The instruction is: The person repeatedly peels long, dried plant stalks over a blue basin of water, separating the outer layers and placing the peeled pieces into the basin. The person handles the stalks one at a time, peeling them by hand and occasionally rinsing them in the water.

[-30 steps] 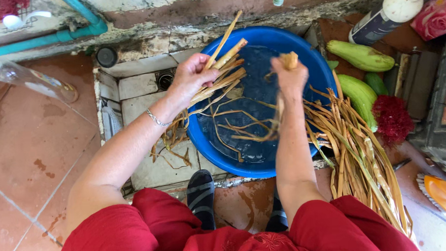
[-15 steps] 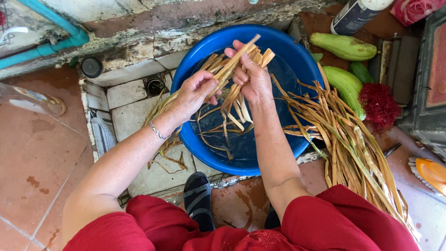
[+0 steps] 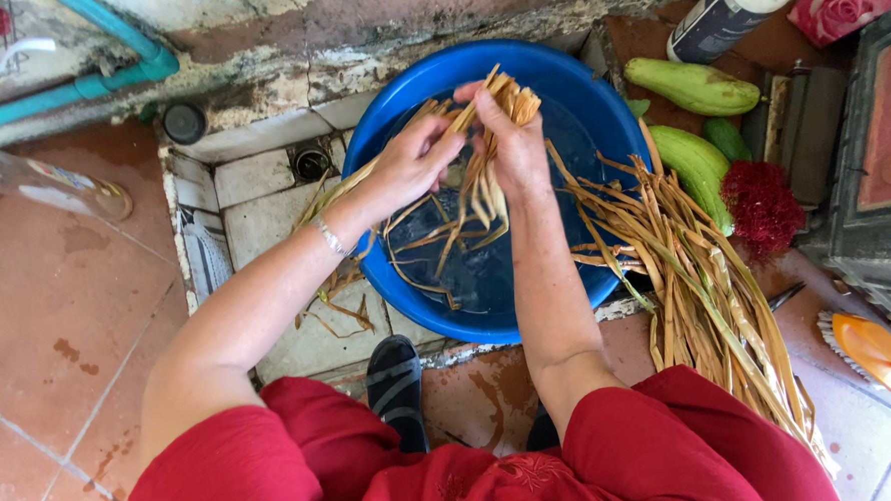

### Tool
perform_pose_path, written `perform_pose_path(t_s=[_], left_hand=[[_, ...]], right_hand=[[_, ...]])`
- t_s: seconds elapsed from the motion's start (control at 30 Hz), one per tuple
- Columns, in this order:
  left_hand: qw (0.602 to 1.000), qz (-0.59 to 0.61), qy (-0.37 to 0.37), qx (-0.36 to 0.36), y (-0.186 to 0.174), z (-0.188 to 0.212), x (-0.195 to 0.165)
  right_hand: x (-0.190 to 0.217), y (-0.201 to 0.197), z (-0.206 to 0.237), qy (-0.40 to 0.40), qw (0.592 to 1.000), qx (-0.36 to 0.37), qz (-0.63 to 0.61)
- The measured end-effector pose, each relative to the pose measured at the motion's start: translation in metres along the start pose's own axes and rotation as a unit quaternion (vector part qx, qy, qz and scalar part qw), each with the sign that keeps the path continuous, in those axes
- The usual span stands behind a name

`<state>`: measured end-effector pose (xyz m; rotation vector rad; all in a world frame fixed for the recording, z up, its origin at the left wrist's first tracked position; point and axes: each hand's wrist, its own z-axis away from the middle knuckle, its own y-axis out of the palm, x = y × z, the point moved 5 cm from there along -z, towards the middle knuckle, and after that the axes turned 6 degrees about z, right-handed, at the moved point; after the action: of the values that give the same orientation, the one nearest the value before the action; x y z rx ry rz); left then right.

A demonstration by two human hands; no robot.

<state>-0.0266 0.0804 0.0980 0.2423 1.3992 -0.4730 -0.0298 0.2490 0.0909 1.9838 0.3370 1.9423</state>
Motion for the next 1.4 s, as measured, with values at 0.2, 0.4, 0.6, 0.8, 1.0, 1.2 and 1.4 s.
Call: perform_pose_path(t_s=[0.2, 0.4, 0.6, 0.8, 1.0, 1.2, 1.4], left_hand=[[0.952, -0.204, 0.229, -0.007, 0.024, -0.029, -0.012], [0.99, -0.007, -0.136, 0.028, 0.042, -0.006, 0.03], [0.989, -0.109, -0.049, 0.083, 0.044, 0.049, 0.042], [0.978, -0.152, -0.093, 0.111, 0.041, 0.068, 0.051], [0.948, -0.244, -0.128, 0.159, 0.04, 0.103, 0.068], [0.861, -0.38, -0.201, 0.271, 0.044, 0.116, 0.124], [0.87, -0.406, -0.169, 0.221, 0.006, 0.05, 0.178]], right_hand=[[0.0, 0.0, -0.007, 0.059, 0.992, -0.052, -0.103], [-0.041, -0.04, -0.035, 0.104, 0.978, -0.13, -0.124], [-0.034, -0.135, -0.075, 0.104, 0.933, -0.215, -0.27], [-0.018, -0.183, -0.082, 0.039, 0.926, -0.337, -0.168], [0.0, -0.242, -0.059, 0.094, 0.892, -0.422, -0.131], [-0.015, -0.226, -0.058, 0.118, 0.917, -0.364, 0.114], [-0.085, -0.152, -0.064, 0.178, 0.931, -0.141, 0.285]])
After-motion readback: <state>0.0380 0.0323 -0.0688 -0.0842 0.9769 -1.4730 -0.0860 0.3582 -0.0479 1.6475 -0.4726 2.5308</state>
